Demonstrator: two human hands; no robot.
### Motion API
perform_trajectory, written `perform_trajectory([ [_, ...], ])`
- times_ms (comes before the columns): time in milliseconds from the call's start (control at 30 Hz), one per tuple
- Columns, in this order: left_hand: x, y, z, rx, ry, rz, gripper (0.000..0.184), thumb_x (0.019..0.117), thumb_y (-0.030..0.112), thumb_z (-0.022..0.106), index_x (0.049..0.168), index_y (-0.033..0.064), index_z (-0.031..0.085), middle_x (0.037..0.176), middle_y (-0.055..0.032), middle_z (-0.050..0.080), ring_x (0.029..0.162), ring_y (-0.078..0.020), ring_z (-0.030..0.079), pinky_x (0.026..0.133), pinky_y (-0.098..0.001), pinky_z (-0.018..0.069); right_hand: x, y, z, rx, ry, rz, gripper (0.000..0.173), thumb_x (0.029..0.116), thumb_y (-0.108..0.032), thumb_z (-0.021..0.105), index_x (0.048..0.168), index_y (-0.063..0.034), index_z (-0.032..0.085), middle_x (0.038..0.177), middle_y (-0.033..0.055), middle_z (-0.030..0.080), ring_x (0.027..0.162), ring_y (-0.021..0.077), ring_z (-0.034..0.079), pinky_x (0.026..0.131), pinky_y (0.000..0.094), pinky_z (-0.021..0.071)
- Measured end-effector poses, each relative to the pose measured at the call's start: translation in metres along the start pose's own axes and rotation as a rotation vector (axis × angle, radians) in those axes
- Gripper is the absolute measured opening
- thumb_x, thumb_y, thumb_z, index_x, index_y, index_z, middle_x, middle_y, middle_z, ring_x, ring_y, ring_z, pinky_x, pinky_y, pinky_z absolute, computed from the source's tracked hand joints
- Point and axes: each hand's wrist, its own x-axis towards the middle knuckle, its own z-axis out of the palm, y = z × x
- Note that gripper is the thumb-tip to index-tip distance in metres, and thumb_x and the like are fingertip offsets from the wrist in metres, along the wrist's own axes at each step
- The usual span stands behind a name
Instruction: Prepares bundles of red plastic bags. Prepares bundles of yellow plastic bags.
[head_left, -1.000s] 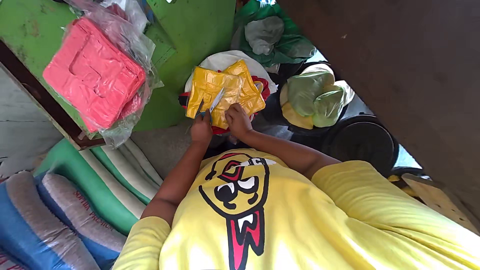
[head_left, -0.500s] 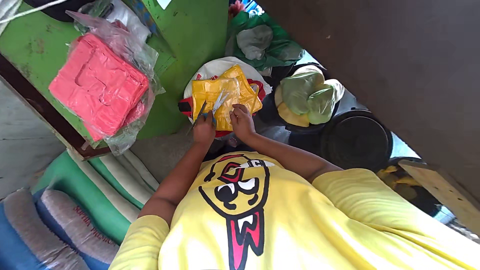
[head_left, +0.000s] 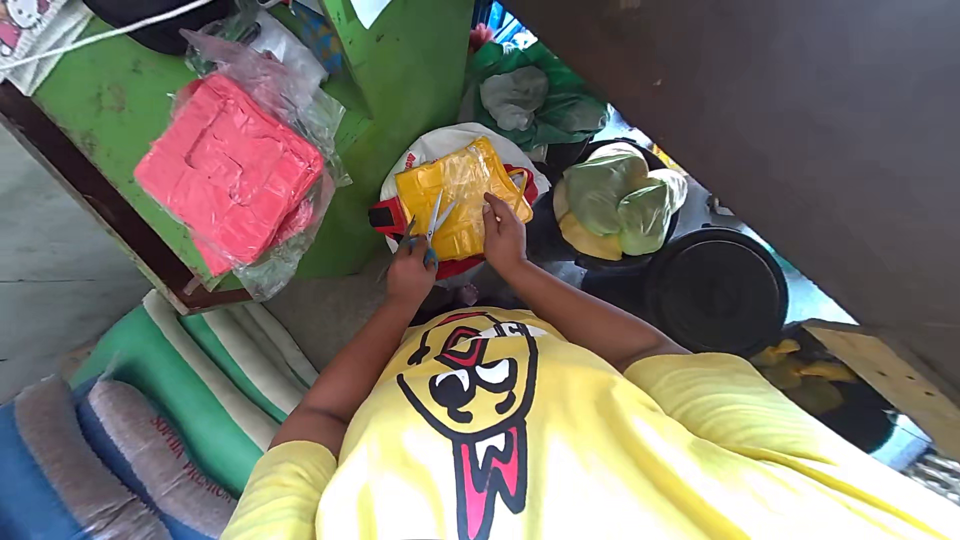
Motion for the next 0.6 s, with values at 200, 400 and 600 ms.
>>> perform_trajectory([
  [200, -0.002, -0.008, -0.026, -0.022, -0.114, -0.023, 0.050, 0.0981, 0.020, 0.064, 0.146, 0.0076, 0.056, 0.134, -0.0226, 0.063, 0.118, -0.0390, 0.065, 0.099, -0.0558, 0.0527, 0.006, -0.026, -0.004, -0.033, 0.033, -0.015, 0.041, 0.1121, -0.021, 0.037, 0.139, 0.0009, 0.060, 0.136, 0.0206, 0.064, 0.126, 0.0309, 0.062, 0.109, 0.0470, 0.0464],
  [400, 0.012, 0.005, -0.049, -0.009, -0.137, -0.002, 0.049, 0.1011, 0.019, 0.059, 0.148, 0.0086, 0.054, 0.137, -0.0227, 0.062, 0.120, -0.0394, 0.065, 0.100, -0.0550, 0.0518, 0.011, -0.048, -0.002, -0.074, 0.124, -0.073, 0.038, 0.1121, -0.022, 0.040, 0.105, 0.0057, 0.064, 0.097, 0.0197, 0.067, 0.091, 0.0287, 0.067, 0.085, 0.0467, 0.0533],
  [600, 0.012, -0.005, -0.065, -0.124, -0.075, 0.023, 0.051, 0.0989, 0.018, 0.063, 0.148, 0.0092, 0.054, 0.132, -0.0227, 0.065, 0.116, -0.0399, 0.066, 0.098, -0.0582, 0.0524, 0.013, -0.072, -0.007, -0.015, 0.096, -0.218, 0.035, 0.1116, -0.021, 0.041, 0.101, 0.0046, 0.062, 0.090, 0.0159, 0.064, 0.082, 0.0232, 0.065, 0.078, 0.0419, 0.0535],
])
